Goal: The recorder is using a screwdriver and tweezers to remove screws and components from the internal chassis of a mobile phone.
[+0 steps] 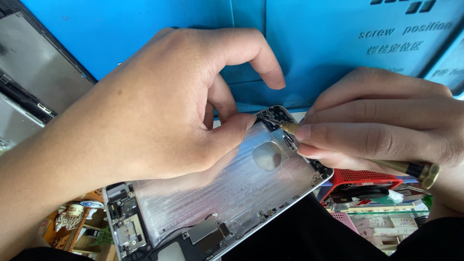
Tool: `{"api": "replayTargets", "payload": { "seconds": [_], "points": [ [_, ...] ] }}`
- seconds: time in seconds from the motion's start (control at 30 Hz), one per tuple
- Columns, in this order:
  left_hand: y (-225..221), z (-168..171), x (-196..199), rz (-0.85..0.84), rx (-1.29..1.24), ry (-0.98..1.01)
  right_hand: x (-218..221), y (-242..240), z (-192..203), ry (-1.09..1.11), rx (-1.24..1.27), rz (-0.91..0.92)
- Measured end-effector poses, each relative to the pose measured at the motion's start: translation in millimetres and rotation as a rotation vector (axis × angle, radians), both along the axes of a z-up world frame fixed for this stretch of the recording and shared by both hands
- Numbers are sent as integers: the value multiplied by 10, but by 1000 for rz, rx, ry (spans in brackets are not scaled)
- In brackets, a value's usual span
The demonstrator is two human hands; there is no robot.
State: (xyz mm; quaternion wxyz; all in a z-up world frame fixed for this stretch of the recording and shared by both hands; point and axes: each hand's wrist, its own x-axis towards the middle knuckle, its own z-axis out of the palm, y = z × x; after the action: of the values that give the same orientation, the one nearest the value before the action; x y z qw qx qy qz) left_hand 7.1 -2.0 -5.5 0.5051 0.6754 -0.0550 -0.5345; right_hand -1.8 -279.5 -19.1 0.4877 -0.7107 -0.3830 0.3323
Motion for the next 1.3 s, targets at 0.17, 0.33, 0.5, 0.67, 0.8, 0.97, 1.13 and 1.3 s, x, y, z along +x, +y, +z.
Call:
{"api": "replayTargets", "payload": {
  "seconds": [0.17, 0.33, 0.5, 0.67, 0.8, 0.97, 1.13, 1.3],
  "points": [
    [-17, 0, 13, -29, 35, 15, 37, -16, -5, -11, 23, 41],
    [-5, -7, -5, -18, 14, 10, 53, 32, 58, -113, 70, 38],
    [-2, -1, -29, 45, -63, -61, 91, 107, 223, -198, 11, 33],
    [-13, 19, -15, -6, 16, -28, 71, 3, 165, -240, 91, 115],
    [-2, 25, -42, 47, -37, -83, -17, 67, 307, -379, 84, 1],
    [-8, 43, -49, 39, -31, -142, 132, 17, 240, -636, 174, 234],
    [-21, 76, -20, -29, 82, -68, 68, -41, 385, -758, 83, 283],
    [33, 33, -96, 53, -60, -247, 0, 8, 609, -856, -44, 393]
  ]
}}
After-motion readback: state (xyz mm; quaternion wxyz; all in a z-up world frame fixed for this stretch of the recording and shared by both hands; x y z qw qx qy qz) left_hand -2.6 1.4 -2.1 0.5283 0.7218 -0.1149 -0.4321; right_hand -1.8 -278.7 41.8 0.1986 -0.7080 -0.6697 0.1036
